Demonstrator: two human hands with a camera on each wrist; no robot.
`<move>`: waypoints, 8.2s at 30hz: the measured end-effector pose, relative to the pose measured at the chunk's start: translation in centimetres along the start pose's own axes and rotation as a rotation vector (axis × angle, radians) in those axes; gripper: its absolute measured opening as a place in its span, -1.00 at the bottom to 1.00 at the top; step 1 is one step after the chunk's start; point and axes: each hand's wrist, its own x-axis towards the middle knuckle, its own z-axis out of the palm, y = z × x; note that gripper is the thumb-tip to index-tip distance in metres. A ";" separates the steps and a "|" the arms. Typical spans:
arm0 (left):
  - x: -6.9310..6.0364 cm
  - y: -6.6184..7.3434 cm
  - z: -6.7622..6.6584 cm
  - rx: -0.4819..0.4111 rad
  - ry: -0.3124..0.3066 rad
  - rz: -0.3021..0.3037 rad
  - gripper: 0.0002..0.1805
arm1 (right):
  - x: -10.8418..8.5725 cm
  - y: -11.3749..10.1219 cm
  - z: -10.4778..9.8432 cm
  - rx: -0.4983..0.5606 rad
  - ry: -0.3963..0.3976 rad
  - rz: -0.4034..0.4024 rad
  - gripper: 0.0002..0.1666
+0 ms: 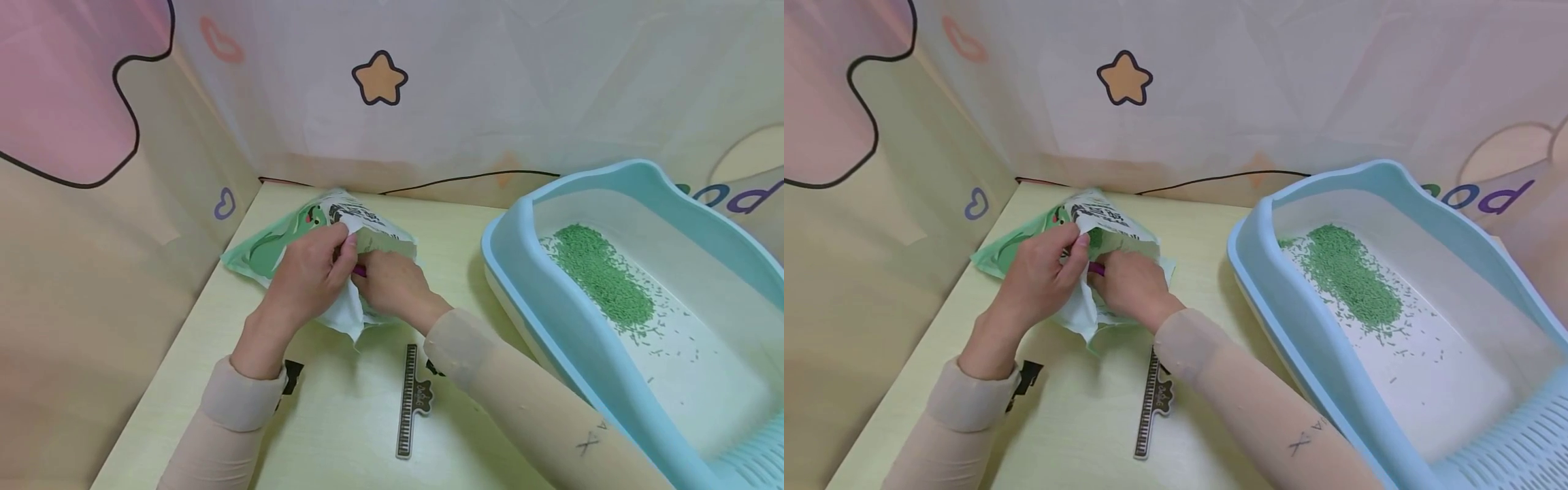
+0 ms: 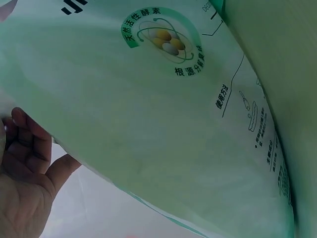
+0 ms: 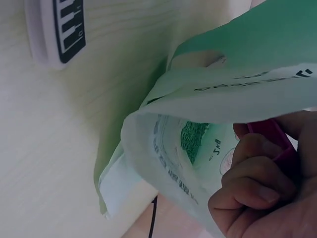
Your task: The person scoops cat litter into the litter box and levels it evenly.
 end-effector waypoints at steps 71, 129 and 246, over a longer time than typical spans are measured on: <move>0.1 -0.3 -0.4 0.056 -0.046 -0.078 -0.68 | -2.1 2.3 1.0 0.263 0.116 -0.061 -0.73; 0.1 -0.6 -0.7 0.067 0.005 -0.105 -0.66 | -8.7 10.0 1.7 0.736 0.197 0.083 -0.72; 0.1 -0.4 -0.5 0.054 -0.012 -0.119 -0.68 | -24.5 15.3 -11.0 0.212 0.660 0.312 -0.60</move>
